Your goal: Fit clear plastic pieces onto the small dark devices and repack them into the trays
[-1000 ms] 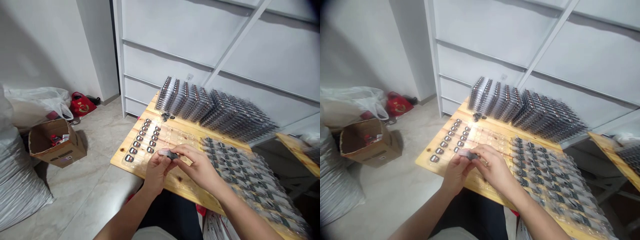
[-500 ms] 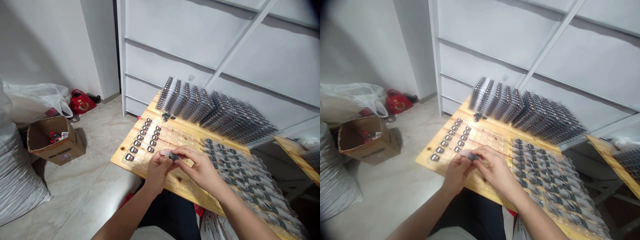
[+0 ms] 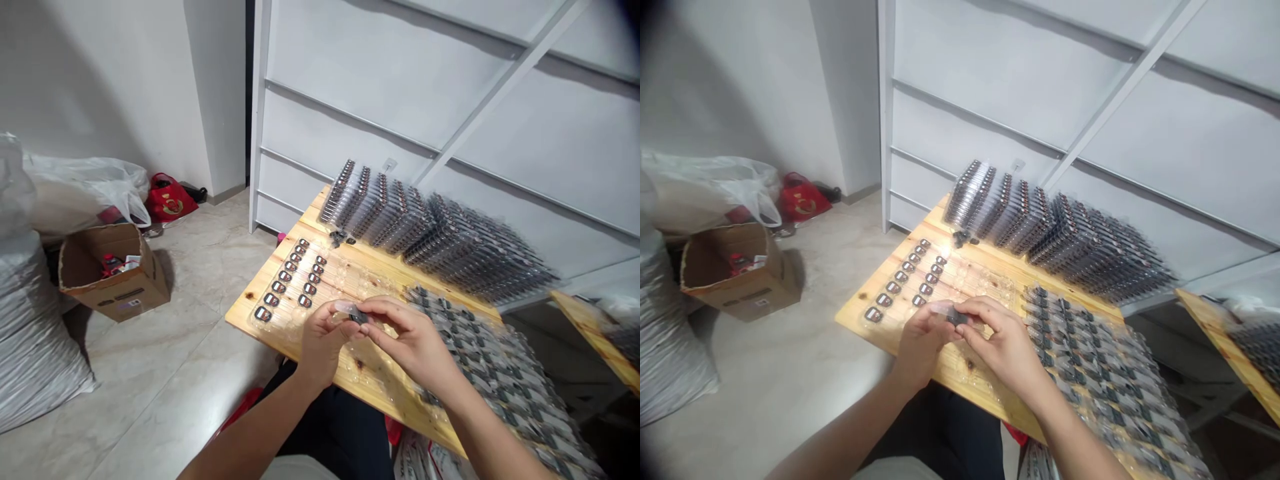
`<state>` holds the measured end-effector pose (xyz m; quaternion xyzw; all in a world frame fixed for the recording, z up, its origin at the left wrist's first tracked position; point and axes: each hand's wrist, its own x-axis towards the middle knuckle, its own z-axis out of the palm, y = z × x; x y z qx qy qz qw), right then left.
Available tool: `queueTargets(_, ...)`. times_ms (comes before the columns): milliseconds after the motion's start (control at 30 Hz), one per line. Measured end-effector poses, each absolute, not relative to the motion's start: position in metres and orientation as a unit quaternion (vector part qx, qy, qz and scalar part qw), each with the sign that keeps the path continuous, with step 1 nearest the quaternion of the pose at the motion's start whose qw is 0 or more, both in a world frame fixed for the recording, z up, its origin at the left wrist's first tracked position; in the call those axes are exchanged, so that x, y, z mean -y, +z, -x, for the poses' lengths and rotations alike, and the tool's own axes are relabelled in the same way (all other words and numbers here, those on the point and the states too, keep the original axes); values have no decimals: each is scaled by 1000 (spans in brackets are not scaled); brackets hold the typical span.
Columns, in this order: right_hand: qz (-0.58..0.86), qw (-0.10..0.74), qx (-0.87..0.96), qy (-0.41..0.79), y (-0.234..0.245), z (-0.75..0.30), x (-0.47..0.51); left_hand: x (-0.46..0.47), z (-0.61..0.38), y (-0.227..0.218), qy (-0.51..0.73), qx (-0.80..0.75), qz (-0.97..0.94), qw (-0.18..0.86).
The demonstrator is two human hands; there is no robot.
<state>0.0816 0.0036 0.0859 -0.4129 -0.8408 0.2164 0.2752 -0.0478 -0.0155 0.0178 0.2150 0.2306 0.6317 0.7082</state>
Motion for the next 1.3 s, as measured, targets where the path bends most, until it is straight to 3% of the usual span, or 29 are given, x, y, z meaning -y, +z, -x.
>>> queueTargets(633, 444, 244, 834, 220, 88, -81, -5, 16, 48, 21, 619, -226, -197, 725)
queueTargets(1300, 445, 281, 803, 280, 94, -87, -4, 15, 43, 23, 620, -230, -243, 710)
